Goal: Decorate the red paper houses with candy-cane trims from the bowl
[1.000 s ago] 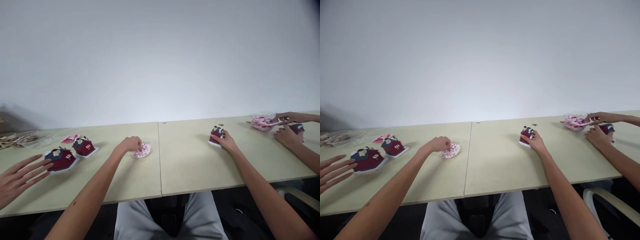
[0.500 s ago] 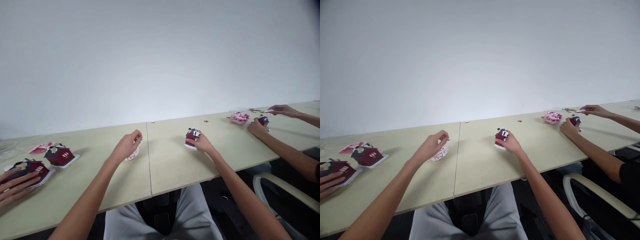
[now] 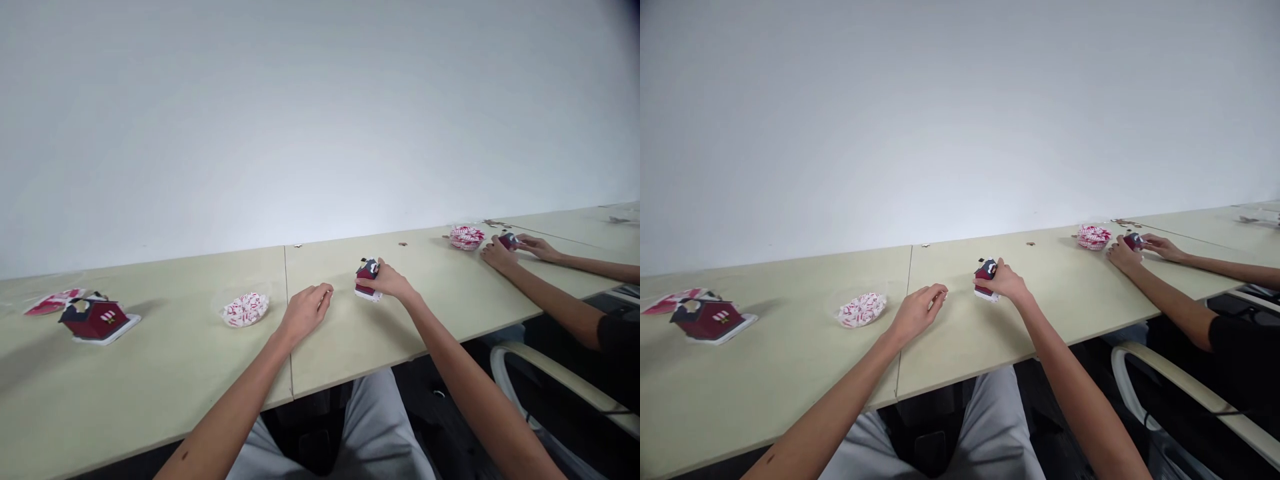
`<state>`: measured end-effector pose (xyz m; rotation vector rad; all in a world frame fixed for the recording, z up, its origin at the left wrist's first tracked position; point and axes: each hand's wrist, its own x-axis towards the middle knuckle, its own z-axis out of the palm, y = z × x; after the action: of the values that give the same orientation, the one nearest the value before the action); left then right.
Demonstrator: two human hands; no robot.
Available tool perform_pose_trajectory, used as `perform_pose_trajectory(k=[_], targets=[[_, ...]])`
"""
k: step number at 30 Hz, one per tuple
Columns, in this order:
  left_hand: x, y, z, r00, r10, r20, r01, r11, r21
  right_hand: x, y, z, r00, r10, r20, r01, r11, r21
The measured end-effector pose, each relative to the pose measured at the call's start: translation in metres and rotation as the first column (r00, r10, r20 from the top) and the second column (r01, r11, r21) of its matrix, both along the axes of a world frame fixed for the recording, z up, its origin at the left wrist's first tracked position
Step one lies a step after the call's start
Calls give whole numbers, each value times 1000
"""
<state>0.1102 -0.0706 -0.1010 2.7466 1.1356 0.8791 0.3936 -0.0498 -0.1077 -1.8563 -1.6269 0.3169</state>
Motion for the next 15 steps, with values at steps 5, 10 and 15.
perform_pose_trajectory(k=[5,10,15], targets=[[-4,0,-10,999,15,-39,-15,1000,6,-9,-1,1,998,-45,-31,45,999,-16],[-5,-2,-12,999,16,-51,-14,999,35,-15,-1,-10,990,46,-136,-23,986,163],[-4,0,-18,998,-31,-54,37,994,107,-18,3,-24,990,118,-77,-92,956,277]])
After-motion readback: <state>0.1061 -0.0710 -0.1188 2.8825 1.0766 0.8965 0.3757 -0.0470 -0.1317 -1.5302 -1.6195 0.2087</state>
